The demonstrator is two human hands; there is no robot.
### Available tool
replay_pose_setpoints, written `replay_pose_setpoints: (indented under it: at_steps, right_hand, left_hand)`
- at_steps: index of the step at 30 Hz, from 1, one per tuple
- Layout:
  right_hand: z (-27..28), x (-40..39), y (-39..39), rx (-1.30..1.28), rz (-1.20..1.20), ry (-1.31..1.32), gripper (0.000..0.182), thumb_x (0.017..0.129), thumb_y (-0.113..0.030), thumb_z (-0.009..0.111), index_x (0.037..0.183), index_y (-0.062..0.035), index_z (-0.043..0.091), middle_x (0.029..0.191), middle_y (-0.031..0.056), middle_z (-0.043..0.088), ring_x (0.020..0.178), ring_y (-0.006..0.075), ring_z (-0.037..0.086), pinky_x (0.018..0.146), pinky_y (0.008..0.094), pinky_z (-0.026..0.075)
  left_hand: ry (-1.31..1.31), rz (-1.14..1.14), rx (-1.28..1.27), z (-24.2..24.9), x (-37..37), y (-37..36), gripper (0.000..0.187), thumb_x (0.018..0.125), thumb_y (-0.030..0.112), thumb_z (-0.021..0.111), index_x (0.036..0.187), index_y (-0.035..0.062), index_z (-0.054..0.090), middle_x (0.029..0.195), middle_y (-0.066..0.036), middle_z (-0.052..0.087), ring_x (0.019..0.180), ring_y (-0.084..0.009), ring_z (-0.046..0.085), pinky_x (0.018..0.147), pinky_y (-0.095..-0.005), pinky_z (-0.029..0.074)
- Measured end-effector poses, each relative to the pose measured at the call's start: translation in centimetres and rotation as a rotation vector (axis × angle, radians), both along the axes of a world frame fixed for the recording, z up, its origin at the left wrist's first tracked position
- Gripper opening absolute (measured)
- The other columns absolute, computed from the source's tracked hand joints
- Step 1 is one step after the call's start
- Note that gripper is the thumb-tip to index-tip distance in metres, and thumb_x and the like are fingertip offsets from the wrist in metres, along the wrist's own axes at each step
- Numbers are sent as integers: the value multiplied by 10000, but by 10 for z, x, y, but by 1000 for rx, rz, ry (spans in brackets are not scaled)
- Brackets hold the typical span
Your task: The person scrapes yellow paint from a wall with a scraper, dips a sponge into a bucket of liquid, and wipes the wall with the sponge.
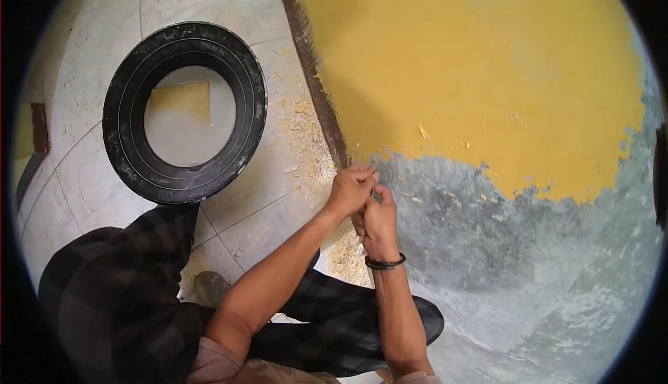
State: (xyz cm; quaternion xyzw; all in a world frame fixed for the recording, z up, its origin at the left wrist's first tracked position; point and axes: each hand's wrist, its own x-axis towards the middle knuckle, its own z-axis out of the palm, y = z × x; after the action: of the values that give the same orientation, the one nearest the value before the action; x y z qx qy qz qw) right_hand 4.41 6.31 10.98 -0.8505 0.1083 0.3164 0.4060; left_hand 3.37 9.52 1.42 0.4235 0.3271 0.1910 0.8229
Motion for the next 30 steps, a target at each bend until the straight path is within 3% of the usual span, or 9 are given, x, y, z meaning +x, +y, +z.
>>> replay_pose_setpoints:
  at_steps: [8,11,14,17,18,21,23,25,30]
  right_hand:
    - [-10,13,4,58,39,73,252,903,-93,492,1141,-84,409,564,10,462,362,88,367,309,243,233]
    - [6,6,7,-102,33,14,255,895,-93,499,1140,-79,431,572,13,471,371,89,372,314,251,236]
    - [-18,23,7,-64,103,4,210,888,-95,509,1090,-41,491,569,10,476,369,92,373,319,261,227]
    - [-34,19,5,-54,119,-13,218,886,-101,516,1091,-34,483,566,10,472,365,92,367,319,268,229]
    - [-31,14,-1,-50,134,-26,227,883,-91,506,1100,-29,472,570,12,469,372,94,368,318,272,225]
    - [3,5,8,-128,22,-6,220,879,-77,492,1092,-27,470,562,13,467,368,98,371,314,267,225]
    - [-11,15,6,-163,37,-6,239,874,-73,489,1107,-28,467,556,17,471,364,99,373,313,263,232]
    - [-41,26,-1,-103,189,-20,263,872,-84,499,1127,-40,458,554,19,476,362,99,377,314,263,235]
    - [-30,6,-10,-94,92,-150,233,906,-187,536,1078,-44,471,557,24,489,349,105,395,307,266,240]
  left_hand:
    - [57,20,66,-12,6,4,245,877,155,645,1058,-8,671,893,-94,625,806,-159,584,718,-269,454]
    - [-36,54,37,-6,4,-7,229,877,155,646,1036,-7,676,885,-95,622,791,-169,582,704,-276,452]
    - [82,41,34,-17,10,5,205,880,151,635,966,-25,696,891,-88,635,824,-155,586,716,-271,451]
    - [-7,76,-80,-28,7,4,200,881,150,630,936,-29,702,883,-76,630,819,-151,581,714,-268,452]
    - [-68,31,15,-43,9,-7,203,889,154,626,943,-26,702,861,-62,608,799,-144,565,710,-262,452]
    - [-40,-19,-81,-18,7,-13,204,891,155,623,931,-29,702,873,-66,610,814,-146,565,723,-267,453]
    - [-11,-24,-75,-23,9,-7,200,888,154,626,916,-28,702,908,-83,629,834,-165,581,729,-279,458]
    - [82,-7,99,-44,12,0,199,886,155,627,910,-28,700,935,-93,638,847,-179,589,742,-292,460]
    - [-32,-2,-35,-24,4,-15,217,883,176,644,934,-28,698,963,-114,651,919,-178,598,810,-269,457]
